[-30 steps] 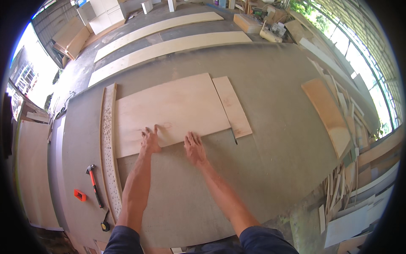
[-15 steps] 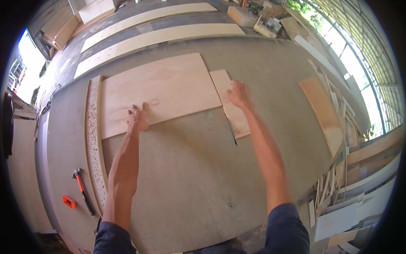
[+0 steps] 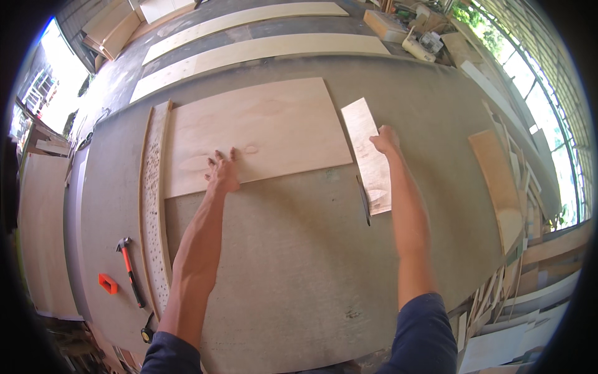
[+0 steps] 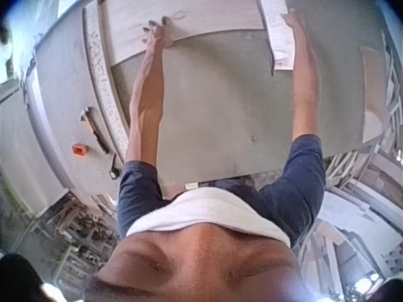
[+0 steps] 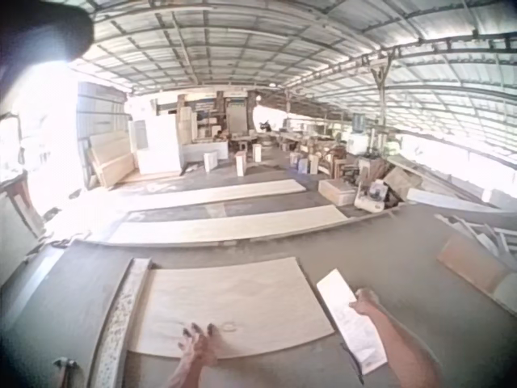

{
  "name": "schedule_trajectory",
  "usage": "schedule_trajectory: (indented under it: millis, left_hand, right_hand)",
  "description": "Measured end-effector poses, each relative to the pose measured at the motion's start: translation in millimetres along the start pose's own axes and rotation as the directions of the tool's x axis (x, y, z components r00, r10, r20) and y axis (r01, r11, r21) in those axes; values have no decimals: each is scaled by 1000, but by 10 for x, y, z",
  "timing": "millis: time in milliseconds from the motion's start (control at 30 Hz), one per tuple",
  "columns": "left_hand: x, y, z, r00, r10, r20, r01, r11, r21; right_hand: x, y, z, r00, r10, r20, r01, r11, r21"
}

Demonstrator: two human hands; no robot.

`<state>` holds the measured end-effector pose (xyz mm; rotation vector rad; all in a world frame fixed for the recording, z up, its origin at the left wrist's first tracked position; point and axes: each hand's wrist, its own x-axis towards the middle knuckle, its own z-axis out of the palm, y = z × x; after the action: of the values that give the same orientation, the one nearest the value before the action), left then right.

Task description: The person measures a large board on a workbench using a tape measure and hammer. They then walk through the workshop to collect several smaller wooden pieces from piles on the floor and against the wall. The person returns to the workbench and places the collected pieces on the board to check their fit and alignment.

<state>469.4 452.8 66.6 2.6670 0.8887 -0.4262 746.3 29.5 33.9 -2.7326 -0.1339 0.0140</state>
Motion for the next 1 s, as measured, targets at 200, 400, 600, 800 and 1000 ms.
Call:
schedule_trajectory:
  millis: [200,400,600,800,1000]
  left_hand:
    - [-33,-164,-30,998,-52,-22,53,998,25]
    - [-11,-222,47,997,-60,-52,62,997,38]
    - [-50,-38,18,999,18,-47,-18,1000,1]
    - [-104,-644,676,873,206,-441,-252,967,-46]
    - [-633,-838,992,804,125,-581,-346,894,-286]
  right_hand:
    - [-97,1006,-1211,966,-250,-64,231,948,-221]
    - [-593,1090,-3541,570,-412,-711,-538,467,-702]
    - [-267,856,-2421,650,-671,-357,236,625,-744]
    - [-45,-878,-350,958,-172,228,185,982,-39]
    - [-462,-1881,552,965,151,213,-138,988,-74]
